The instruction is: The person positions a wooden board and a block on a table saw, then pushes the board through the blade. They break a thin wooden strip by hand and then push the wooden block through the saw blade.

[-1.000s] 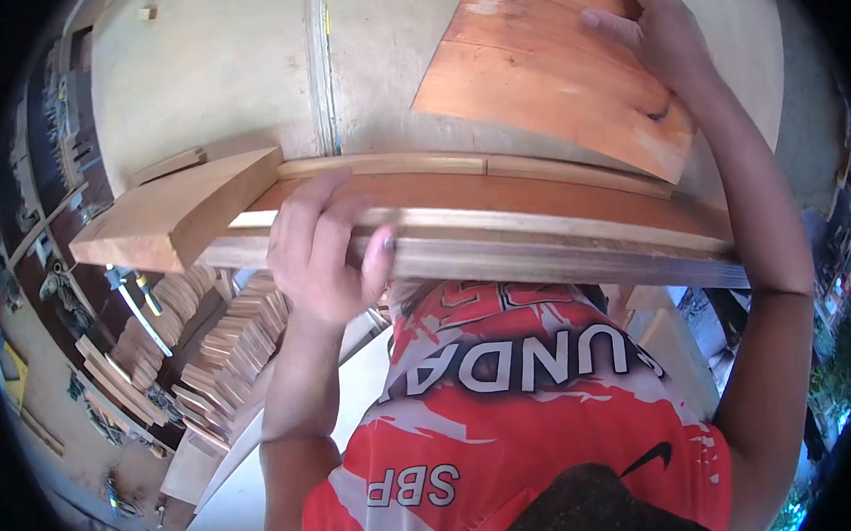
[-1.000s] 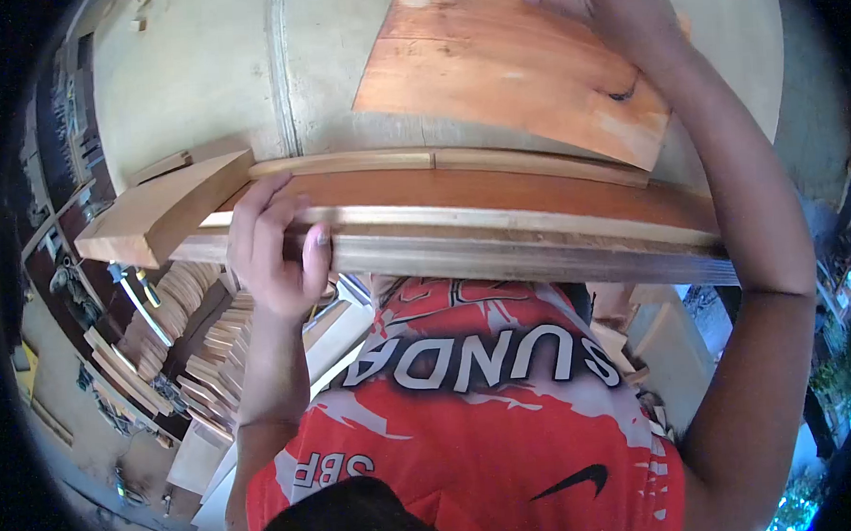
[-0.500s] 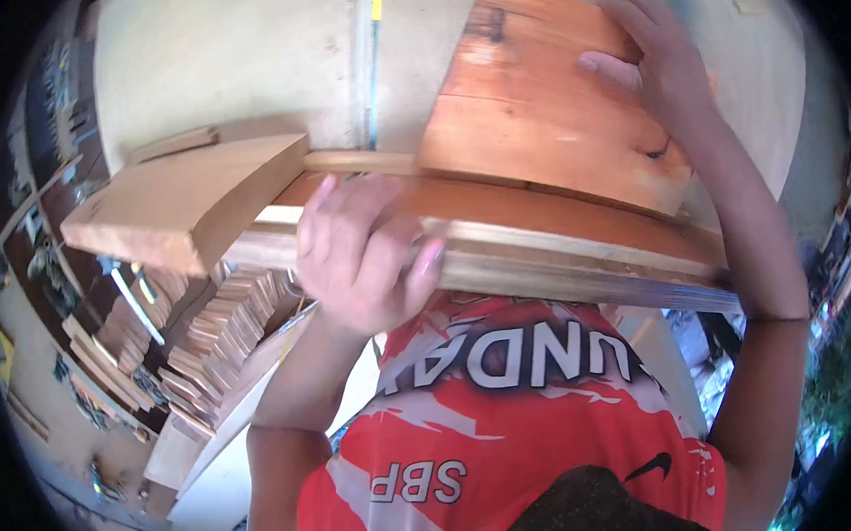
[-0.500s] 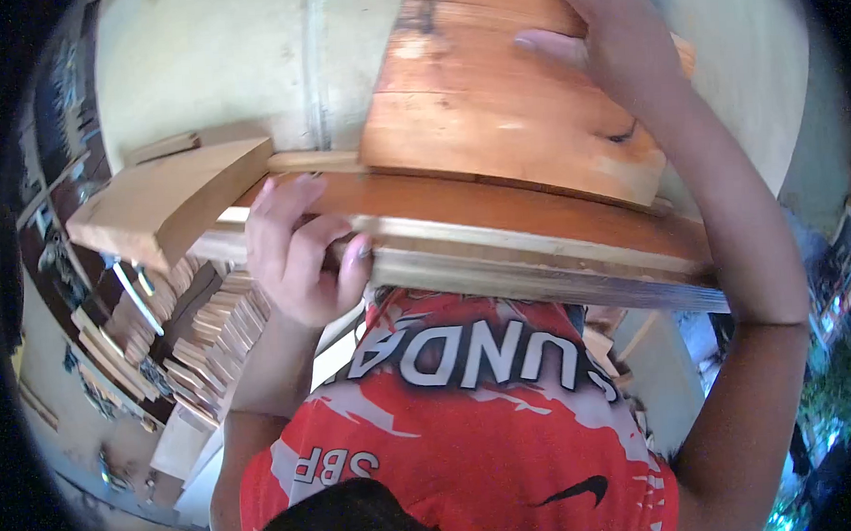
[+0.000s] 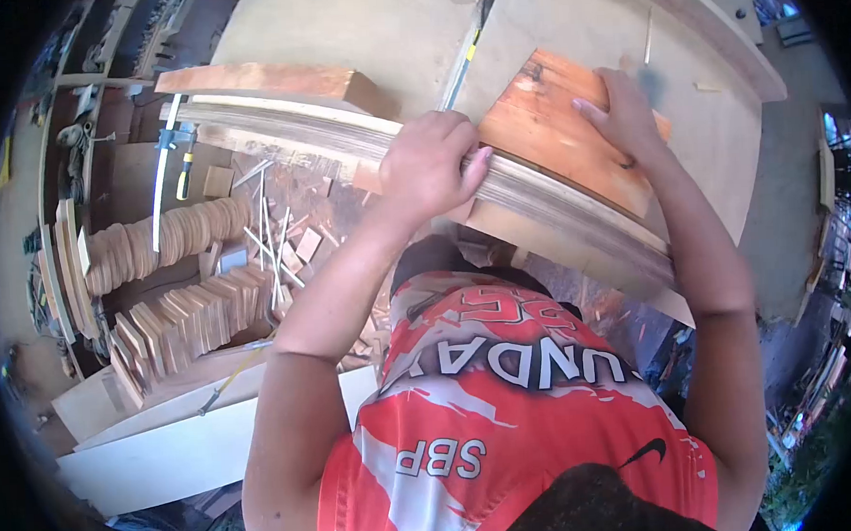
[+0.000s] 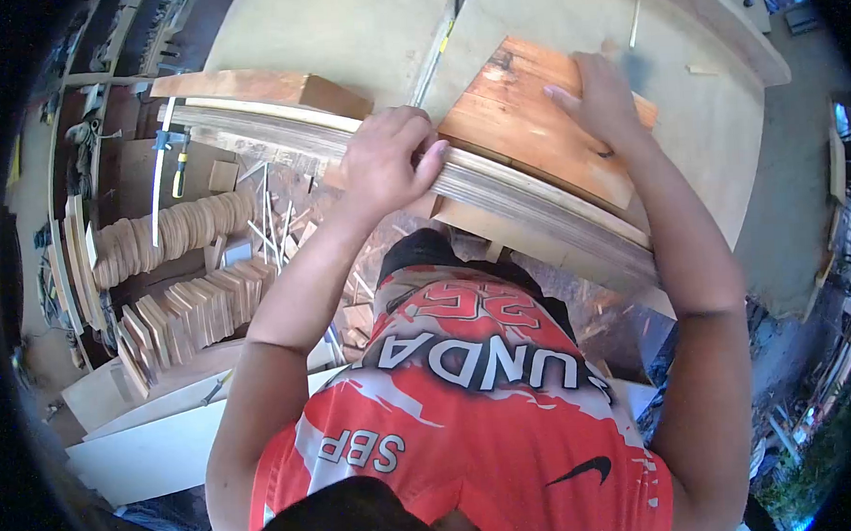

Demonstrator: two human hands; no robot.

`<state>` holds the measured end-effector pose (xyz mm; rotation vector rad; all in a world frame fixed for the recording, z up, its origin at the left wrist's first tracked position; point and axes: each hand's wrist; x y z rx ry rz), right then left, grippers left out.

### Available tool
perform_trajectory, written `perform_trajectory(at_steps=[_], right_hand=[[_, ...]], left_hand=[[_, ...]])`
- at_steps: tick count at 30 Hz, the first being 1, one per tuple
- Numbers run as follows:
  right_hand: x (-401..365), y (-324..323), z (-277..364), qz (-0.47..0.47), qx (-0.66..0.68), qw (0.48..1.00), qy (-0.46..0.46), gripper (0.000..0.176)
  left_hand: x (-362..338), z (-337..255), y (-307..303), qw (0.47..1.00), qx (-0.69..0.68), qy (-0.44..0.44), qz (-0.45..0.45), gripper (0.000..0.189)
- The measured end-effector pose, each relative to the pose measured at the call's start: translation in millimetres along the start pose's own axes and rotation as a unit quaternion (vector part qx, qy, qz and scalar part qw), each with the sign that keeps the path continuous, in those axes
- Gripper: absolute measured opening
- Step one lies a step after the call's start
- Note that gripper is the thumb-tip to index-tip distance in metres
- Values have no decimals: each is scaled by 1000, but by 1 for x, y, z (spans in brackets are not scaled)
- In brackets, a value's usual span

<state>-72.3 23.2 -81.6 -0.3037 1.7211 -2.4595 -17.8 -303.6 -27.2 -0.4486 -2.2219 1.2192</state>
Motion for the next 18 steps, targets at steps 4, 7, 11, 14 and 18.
perform_trajectory(at_steps=[4,7,11,14,18], right_hand=[[2,-11,12,78,-68,992,65,67],[0,-18,32,96,-124,980,121,71],[-1,-6,16,107,-89,979,149,78],[3,13,-15,52,-4,987,153,84],[7,7,-15,88,1,983,162,84]], left_hand=[[-3,2,0,999,6,31,-25,21],[-8,11,-2,986,-65,136,-76,18],[-70,10,-8,951,-237,196,-26,14],[-156,41,17,961,-246,110,64,14],[-245,142,162,900,-377,-216,10,19]])
Point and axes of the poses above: each hand's wrist, its own x-axis towards the middle knuckle, its own y-axis out of the palm, z = x × y, and after that the axes turned 6 degrees about z, right-handed
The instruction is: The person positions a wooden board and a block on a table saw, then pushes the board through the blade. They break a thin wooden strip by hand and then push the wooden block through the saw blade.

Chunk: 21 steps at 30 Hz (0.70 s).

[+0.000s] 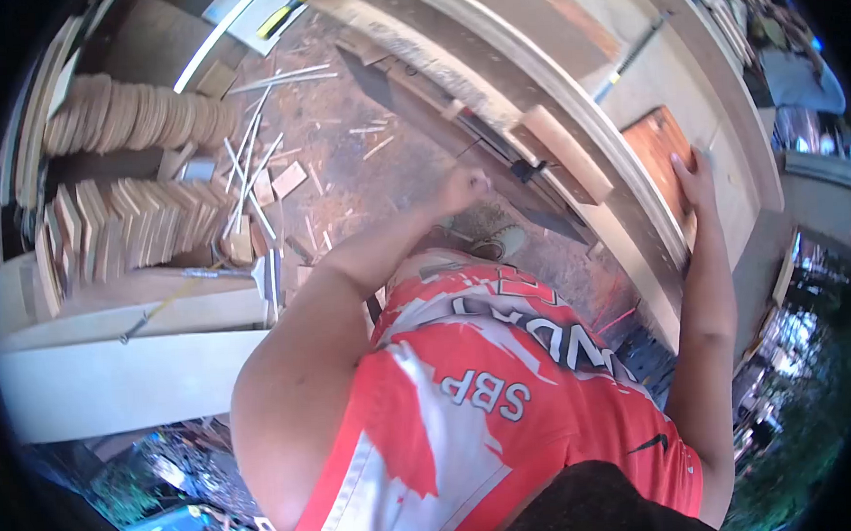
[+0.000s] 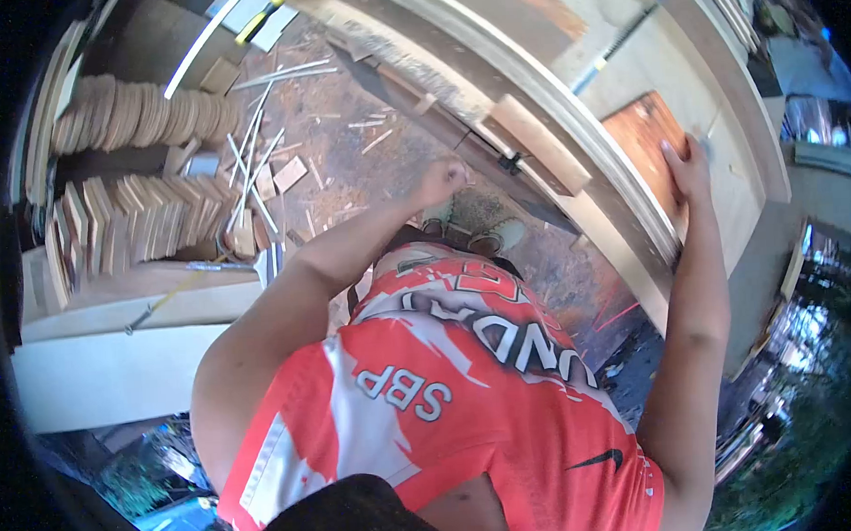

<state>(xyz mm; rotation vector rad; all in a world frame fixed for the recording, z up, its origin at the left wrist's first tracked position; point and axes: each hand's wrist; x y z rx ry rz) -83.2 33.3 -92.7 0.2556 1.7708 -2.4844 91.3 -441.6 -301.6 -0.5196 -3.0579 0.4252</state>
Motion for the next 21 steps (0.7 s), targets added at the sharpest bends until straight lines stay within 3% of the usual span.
perform_trajectory(at_steps=[1,3,4,6,8,15,21], right_hand=[[7,0,-10,4,-5,1000,-10,84],[16,10,-38,-8,3,1000,-22,84],[13,9,-37,1,11,1000,-22,84],[16,9,-36,12,9,1000,-20,84],[6,2,-40,36,-10,999,-14,83],[-21,-14,24,11,-55,998,31,88],[-26,-23,21,36,-59,998,6,98]], left_hand=[[12,16,-5,995,25,-76,-66,25],[47,20,-17,960,-130,-209,-133,27],[75,43,-10,960,-134,-210,-131,27],[128,102,16,882,-308,-173,-312,35],[144,90,18,838,-367,-168,-367,35],[172,80,25,811,-414,-158,-382,34],[182,83,14,816,-425,-158,-358,34]])
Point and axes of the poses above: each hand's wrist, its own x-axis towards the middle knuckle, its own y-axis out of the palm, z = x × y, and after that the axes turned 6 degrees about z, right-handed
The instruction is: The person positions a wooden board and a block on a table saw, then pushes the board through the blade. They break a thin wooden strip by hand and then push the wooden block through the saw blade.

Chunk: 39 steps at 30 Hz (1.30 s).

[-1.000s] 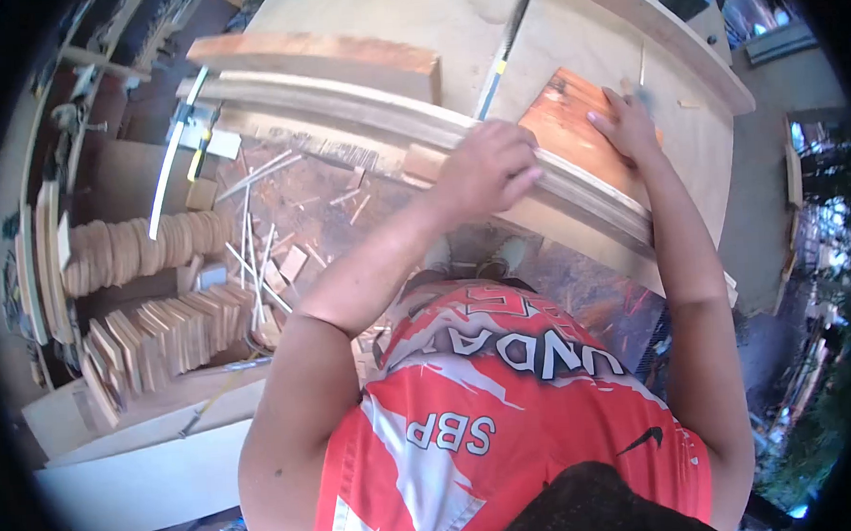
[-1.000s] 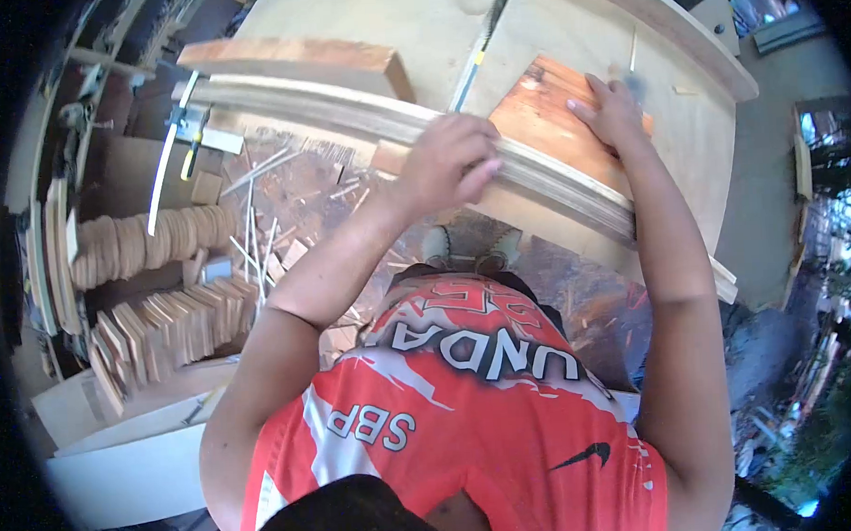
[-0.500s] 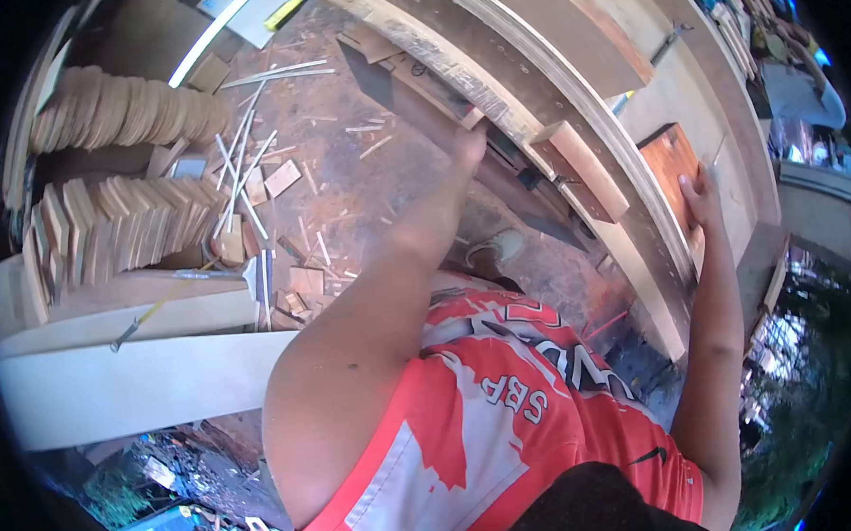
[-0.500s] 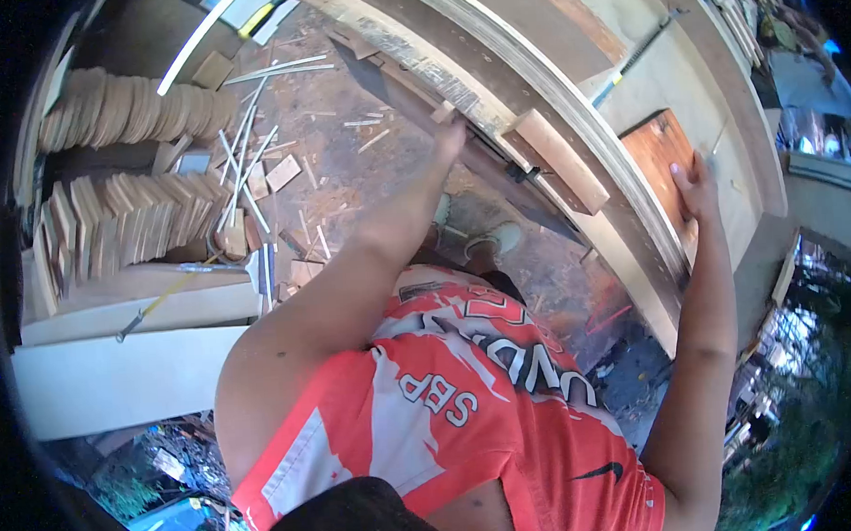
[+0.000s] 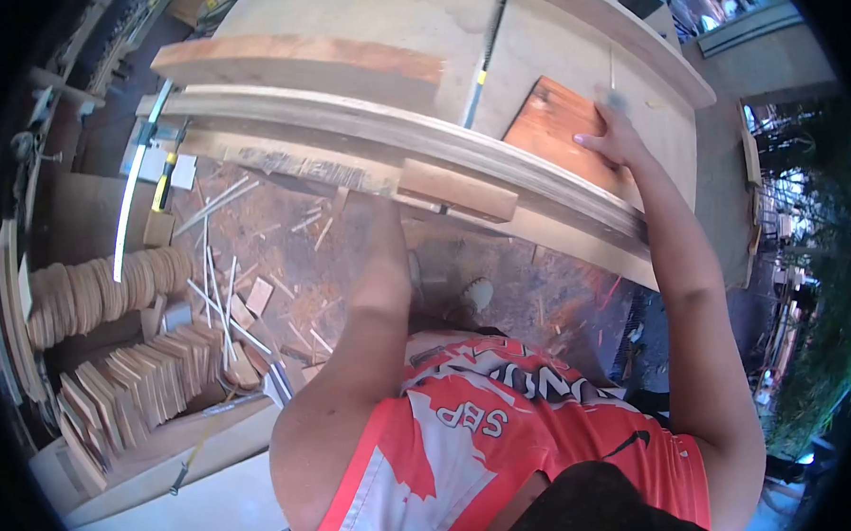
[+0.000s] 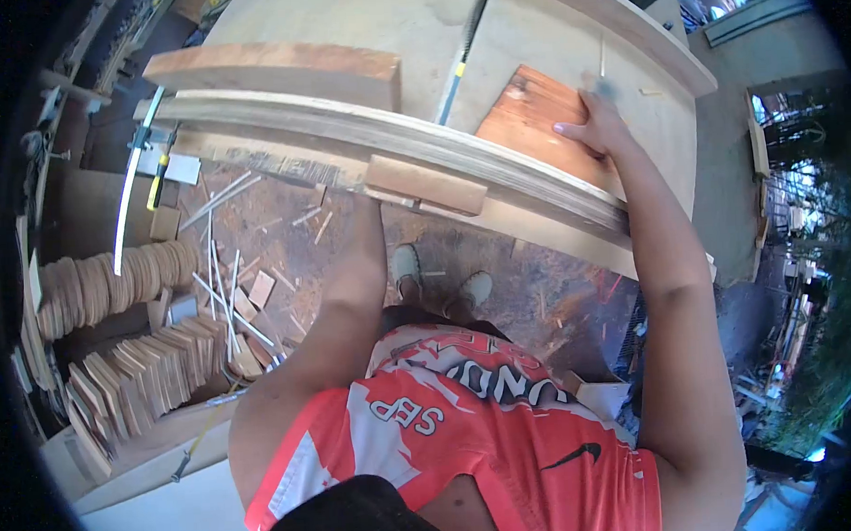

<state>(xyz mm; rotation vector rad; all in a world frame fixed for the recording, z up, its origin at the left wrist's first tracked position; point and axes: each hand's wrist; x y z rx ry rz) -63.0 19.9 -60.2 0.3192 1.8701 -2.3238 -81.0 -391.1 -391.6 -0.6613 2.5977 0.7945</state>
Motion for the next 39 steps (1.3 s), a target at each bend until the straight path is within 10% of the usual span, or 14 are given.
perform_trajectory(at_steps=[8,12,19,34,36,39], right_hand=[[-5,-6,6,24,-33,999,8,104],[-6,-9,9,30,-78,996,16,101],[-4,-8,7,7,-92,996,9,95],[-13,-6,12,18,-52,998,20,101],[-12,-9,12,45,-69,996,24,105],[-16,-14,12,47,-76,996,22,104]], left_hand=[[-28,-6,-60,975,220,7,41,34],[-151,-57,-53,907,393,-66,137,38],[-27,-33,-3,992,-112,19,61,60],[4,-18,-28,993,102,-47,21,50],[-18,-17,-45,944,325,-44,27,49],[-120,-17,-63,715,692,6,99,47]])
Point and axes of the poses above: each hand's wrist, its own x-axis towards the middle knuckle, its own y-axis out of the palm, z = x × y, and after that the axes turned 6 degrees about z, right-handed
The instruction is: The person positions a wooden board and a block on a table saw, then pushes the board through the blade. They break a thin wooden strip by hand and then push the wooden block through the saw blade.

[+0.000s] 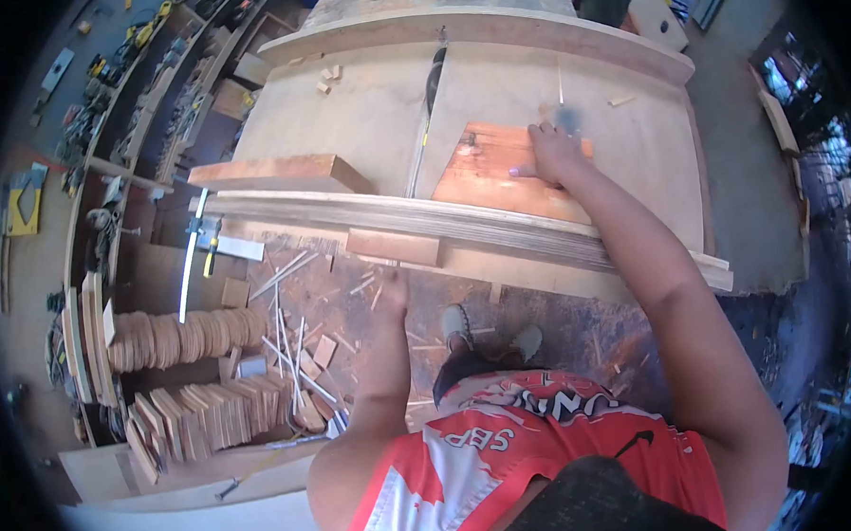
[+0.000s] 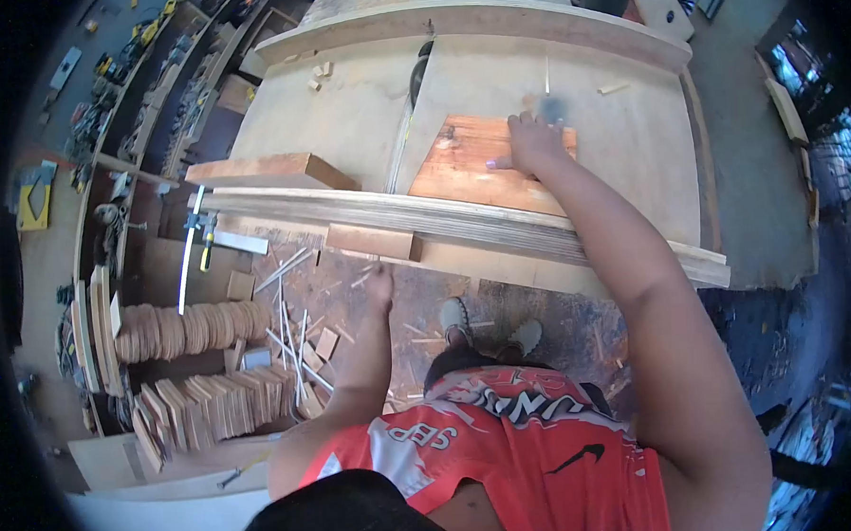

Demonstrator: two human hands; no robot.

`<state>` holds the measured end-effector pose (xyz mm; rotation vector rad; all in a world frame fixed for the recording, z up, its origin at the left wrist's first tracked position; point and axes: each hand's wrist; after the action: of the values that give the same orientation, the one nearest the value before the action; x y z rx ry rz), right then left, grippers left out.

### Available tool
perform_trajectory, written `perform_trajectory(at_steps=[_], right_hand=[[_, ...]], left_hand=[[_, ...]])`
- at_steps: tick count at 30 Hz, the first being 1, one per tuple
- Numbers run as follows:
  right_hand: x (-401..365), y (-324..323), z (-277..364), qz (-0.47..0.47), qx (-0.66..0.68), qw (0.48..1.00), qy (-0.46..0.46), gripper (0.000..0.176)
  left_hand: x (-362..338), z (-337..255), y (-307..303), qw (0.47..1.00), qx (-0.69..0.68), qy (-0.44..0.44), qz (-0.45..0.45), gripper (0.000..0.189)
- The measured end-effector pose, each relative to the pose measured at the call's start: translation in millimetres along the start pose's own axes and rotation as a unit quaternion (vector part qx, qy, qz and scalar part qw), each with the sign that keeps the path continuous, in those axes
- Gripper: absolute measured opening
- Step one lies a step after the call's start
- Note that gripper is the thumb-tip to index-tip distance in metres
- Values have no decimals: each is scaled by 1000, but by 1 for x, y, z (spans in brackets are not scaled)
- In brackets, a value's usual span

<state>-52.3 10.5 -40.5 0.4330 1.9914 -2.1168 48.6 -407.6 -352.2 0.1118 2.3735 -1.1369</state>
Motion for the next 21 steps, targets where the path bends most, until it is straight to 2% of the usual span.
perform_trajectory(at_steps=[2,3,5,6,7,8,9,11,14,21], right_hand=[[1,-2,-1,2,1,1000,-5,104],[2,-1,1,6,5,1000,3,103],[2,2,2,11,6,1000,-1,103],[4,0,1,11,7,1000,3,103],[5,2,-1,5,8,1000,9,103],[5,6,-2,-4,13,1000,-2,100],[4,6,-3,-15,18,1000,-10,98],[1,8,-3,-29,20,999,-2,98],[2,8,-5,-30,22,999,-10,99],[3,12,-6,-34,27,999,-20,97]], left_hand=[[-87,-24,0,961,-122,245,-47,35],[-80,-14,1,962,-119,242,-55,35],[-53,6,14,961,-263,49,70,36],[-27,2,12,961,-263,54,70,36],[7,-9,4,875,-483,-1,-38,33],[34,-22,-5,728,-669,-54,-137,30],[59,-33,-13,677,-720,-46,-146,30],[97,-47,-19,644,-757,-15,-112,29],[109,-51,-13,643,-756,-22,-119,29],[121,-42,-7,695,-709,-22,-120,27]])
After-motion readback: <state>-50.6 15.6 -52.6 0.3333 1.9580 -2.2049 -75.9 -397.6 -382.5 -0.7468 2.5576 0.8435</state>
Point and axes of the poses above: each hand's wrist, its own x-axis towards the middle knuckle, its own y-axis out of the palm, z = x × y, and after that the axes turned 6 degrees about z, right-handed
